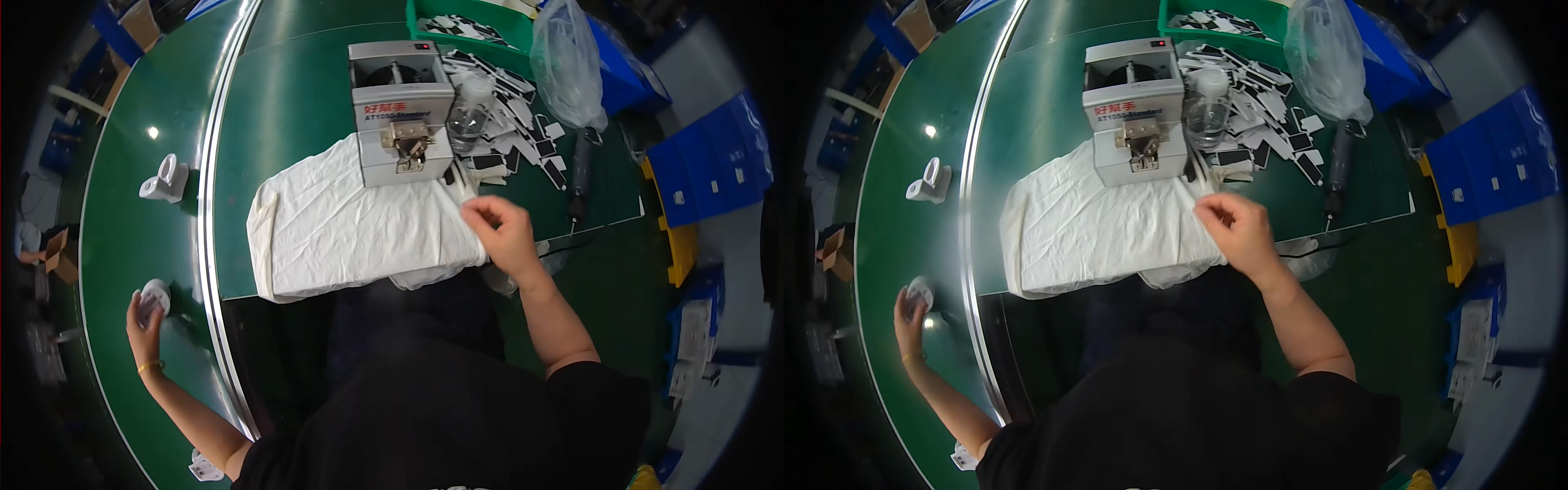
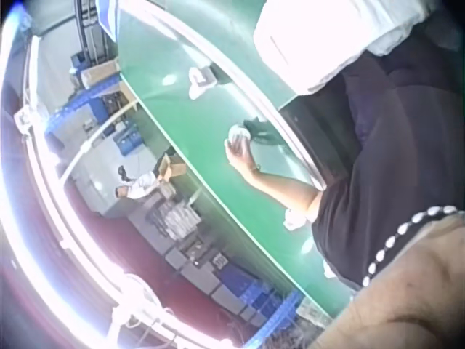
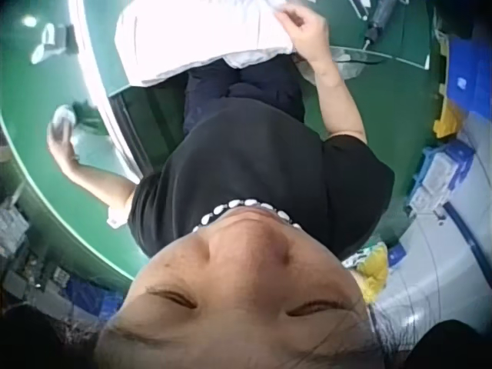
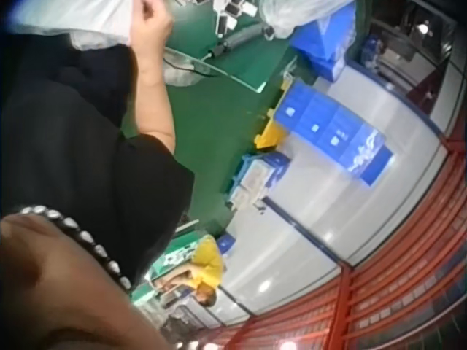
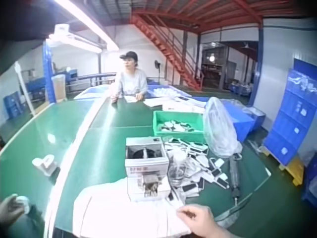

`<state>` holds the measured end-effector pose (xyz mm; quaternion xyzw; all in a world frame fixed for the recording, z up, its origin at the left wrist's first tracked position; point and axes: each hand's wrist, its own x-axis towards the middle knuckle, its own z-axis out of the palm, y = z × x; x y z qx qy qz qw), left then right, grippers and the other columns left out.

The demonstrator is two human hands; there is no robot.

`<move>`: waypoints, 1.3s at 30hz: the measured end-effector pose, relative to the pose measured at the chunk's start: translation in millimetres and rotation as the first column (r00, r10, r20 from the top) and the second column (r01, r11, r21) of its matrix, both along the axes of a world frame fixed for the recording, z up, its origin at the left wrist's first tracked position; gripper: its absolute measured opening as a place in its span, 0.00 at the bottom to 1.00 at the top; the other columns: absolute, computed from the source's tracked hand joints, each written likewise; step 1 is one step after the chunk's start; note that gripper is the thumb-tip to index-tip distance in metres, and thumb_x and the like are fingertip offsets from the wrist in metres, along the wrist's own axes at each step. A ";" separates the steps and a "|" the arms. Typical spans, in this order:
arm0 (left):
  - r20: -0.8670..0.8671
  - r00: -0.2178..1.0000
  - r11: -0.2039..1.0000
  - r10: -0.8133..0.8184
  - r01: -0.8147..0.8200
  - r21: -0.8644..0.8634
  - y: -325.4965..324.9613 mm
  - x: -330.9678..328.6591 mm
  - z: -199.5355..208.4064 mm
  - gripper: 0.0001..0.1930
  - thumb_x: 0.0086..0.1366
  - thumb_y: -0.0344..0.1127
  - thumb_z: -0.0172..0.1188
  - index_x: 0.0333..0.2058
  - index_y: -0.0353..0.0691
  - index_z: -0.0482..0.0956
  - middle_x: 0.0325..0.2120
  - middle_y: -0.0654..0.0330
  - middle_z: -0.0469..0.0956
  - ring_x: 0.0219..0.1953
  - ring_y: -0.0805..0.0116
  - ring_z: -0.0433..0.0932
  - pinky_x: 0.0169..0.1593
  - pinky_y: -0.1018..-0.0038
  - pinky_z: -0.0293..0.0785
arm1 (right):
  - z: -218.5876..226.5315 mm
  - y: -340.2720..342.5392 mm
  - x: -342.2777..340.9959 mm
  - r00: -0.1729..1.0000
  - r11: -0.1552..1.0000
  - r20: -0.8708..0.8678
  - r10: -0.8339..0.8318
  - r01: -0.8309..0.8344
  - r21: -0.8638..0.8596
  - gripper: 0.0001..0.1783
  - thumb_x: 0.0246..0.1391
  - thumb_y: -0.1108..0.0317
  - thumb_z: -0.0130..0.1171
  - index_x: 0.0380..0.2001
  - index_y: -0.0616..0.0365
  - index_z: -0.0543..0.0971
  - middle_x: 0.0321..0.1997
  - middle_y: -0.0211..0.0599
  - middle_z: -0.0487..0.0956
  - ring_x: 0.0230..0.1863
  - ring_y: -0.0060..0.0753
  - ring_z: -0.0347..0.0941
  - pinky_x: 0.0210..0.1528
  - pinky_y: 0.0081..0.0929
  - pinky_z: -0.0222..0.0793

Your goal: Assembling plastic device housings by inserting internal components and securing them with screws using an electric screwdriver.

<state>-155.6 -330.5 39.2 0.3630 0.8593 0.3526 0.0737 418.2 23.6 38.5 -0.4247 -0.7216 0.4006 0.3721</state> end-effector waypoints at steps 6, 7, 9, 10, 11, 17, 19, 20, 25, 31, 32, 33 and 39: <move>-0.530 0.840 0.954 -0.116 -0.055 -0.296 -1.6 20.0 -0.1 0.39 0.45 0.19 0.64 0.60 0.41 0.68 0.56 0.49 0.67 0.55 0.49 0.71 0.58 0.62 0.70 | 10.0 18.2 0.4 0.951 0.989 0.276 -0.140 0.123 0.079 0.14 0.47 0.69 0.70 0.37 0.60 0.79 0.27 0.31 0.79 0.27 0.22 0.74 0.30 0.19 0.69; -0.600 0.795 0.957 -0.082 -0.106 -0.271 -2.1 14.4 -5.5 0.39 0.44 0.18 0.63 0.60 0.42 0.68 0.54 0.49 0.68 0.54 0.47 0.71 0.57 0.61 0.70 | 7.9 17.4 -0.8 0.899 0.982 0.418 -0.134 0.062 0.181 0.15 0.45 0.69 0.70 0.37 0.59 0.79 0.28 0.32 0.78 0.26 0.26 0.74 0.29 0.21 0.69; -0.619 0.783 0.962 -0.068 -0.112 -0.248 3.3 14.5 -7.9 0.38 0.45 0.19 0.63 0.59 0.41 0.68 0.52 0.50 0.70 0.53 0.48 0.72 0.56 0.61 0.71 | -7.1 24.0 6.0 0.908 0.989 0.401 -0.118 0.073 0.125 0.14 0.44 0.71 0.68 0.36 0.56 0.79 0.30 0.34 0.77 0.25 0.32 0.74 0.29 0.24 0.70; -0.634 0.772 0.965 -0.045 -0.131 -0.228 5.7 15.2 -6.4 0.36 0.47 0.21 0.63 0.59 0.41 0.69 0.50 0.50 0.71 0.52 0.48 0.72 0.55 0.60 0.71 | -12.8 30.3 13.6 0.933 0.961 0.305 -0.190 0.113 0.253 0.13 0.45 0.72 0.66 0.36 0.56 0.79 0.31 0.35 0.77 0.25 0.32 0.74 0.29 0.25 0.70; -0.636 0.770 0.966 -0.048 -0.127 -0.226 10.6 19.7 -3.4 0.36 0.47 0.21 0.63 0.59 0.41 0.69 0.50 0.50 0.71 0.52 0.48 0.72 0.55 0.60 0.71 | -14.8 35.9 21.7 0.948 0.914 0.201 -0.248 0.160 0.372 0.12 0.45 0.74 0.64 0.36 0.56 0.79 0.32 0.35 0.77 0.25 0.32 0.74 0.29 0.26 0.70; -0.248 0.969 0.989 0.026 0.011 0.144 73.8 130.1 45.8 0.33 0.52 0.25 0.62 0.60 0.40 0.68 0.41 0.57 0.72 0.42 0.65 0.71 0.50 0.71 0.69 | 5.1 64.9 47.0 0.931 0.869 0.058 -0.360 0.312 0.385 0.10 0.48 0.77 0.63 0.37 0.61 0.78 0.33 0.35 0.78 0.29 0.27 0.76 0.31 0.23 0.71; -0.092 0.981 0.950 -0.169 0.187 0.250 114.8 179.4 53.4 0.36 0.51 0.25 0.61 0.61 0.39 0.65 0.36 0.60 0.69 0.40 0.70 0.69 0.48 0.76 0.68 | -1.2 73.2 49.9 0.935 0.877 0.025 -0.354 0.323 0.355 0.10 0.48 0.77 0.63 0.37 0.61 0.78 0.33 0.35 0.78 0.30 0.26 0.76 0.32 0.24 0.71; -0.103 0.965 0.928 -0.243 0.262 0.264 131.5 200.1 47.7 0.37 0.49 0.25 0.62 0.61 0.39 0.64 0.34 0.60 0.69 0.38 0.69 0.69 0.47 0.75 0.69 | -0.9 72.5 45.8 0.937 0.851 0.004 -0.349 0.315 0.421 0.11 0.48 0.77 0.63 0.37 0.61 0.78 0.34 0.35 0.78 0.31 0.27 0.76 0.33 0.24 0.71; 0.050 0.871 0.849 -0.489 0.462 0.256 175.2 295.3 24.7 0.39 0.43 0.30 0.69 0.58 0.36 0.67 0.35 0.56 0.72 0.35 0.64 0.73 0.44 0.71 0.73 | 11.1 65.7 25.2 0.757 0.674 0.372 -0.537 0.119 0.729 0.10 0.46 0.69 0.69 0.33 0.56 0.81 0.34 0.34 0.79 0.37 0.34 0.73 0.42 0.31 0.68; -0.060 0.875 0.827 -0.481 0.476 0.299 213.4 373.1 6.1 0.37 0.42 0.31 0.71 0.54 0.34 0.69 0.40 0.50 0.76 0.37 0.52 0.76 0.43 0.65 0.75 | -4.3 72.6 4.9 0.884 0.800 0.425 -0.197 -0.106 0.591 0.11 0.40 0.74 0.63 0.32 0.53 0.83 0.37 0.30 0.81 0.46 0.39 0.70 0.51 0.38 0.63; -0.048 0.878 0.829 -0.475 0.466 0.310 218.2 381.1 -0.3 0.37 0.42 0.31 0.72 0.54 0.34 0.69 0.39 0.50 0.76 0.37 0.52 0.76 0.42 0.65 0.75 | -12.4 78.8 3.5 0.827 0.796 0.512 -0.232 -0.141 0.588 0.13 0.40 0.76 0.61 0.33 0.54 0.82 0.37 0.31 0.81 0.46 0.39 0.70 0.50 0.38 0.63; -0.034 0.883 0.833 -0.467 0.453 0.319 220.9 387.4 -8.6 0.37 0.42 0.31 0.72 0.55 0.33 0.69 0.39 0.50 0.76 0.37 0.52 0.76 0.42 0.65 0.75 | -14.4 81.9 0.2 0.761 0.794 0.594 -0.262 -0.179 0.580 0.14 0.40 0.78 0.59 0.35 0.55 0.81 0.37 0.31 0.81 0.46 0.39 0.71 0.49 0.38 0.63; -0.044 0.889 0.841 -0.456 0.446 0.306 221.5 394.2 -21.2 0.55 0.37 0.42 0.81 0.61 0.29 0.59 0.43 0.48 0.72 0.41 0.51 0.76 0.44 0.64 0.75 | -10.7 103.2 0.5 0.715 0.743 0.672 -0.194 -0.340 0.577 0.16 0.40 0.77 0.59 0.37 0.57 0.78 0.31 0.37 0.78 0.43 0.44 0.70 0.48 0.40 0.64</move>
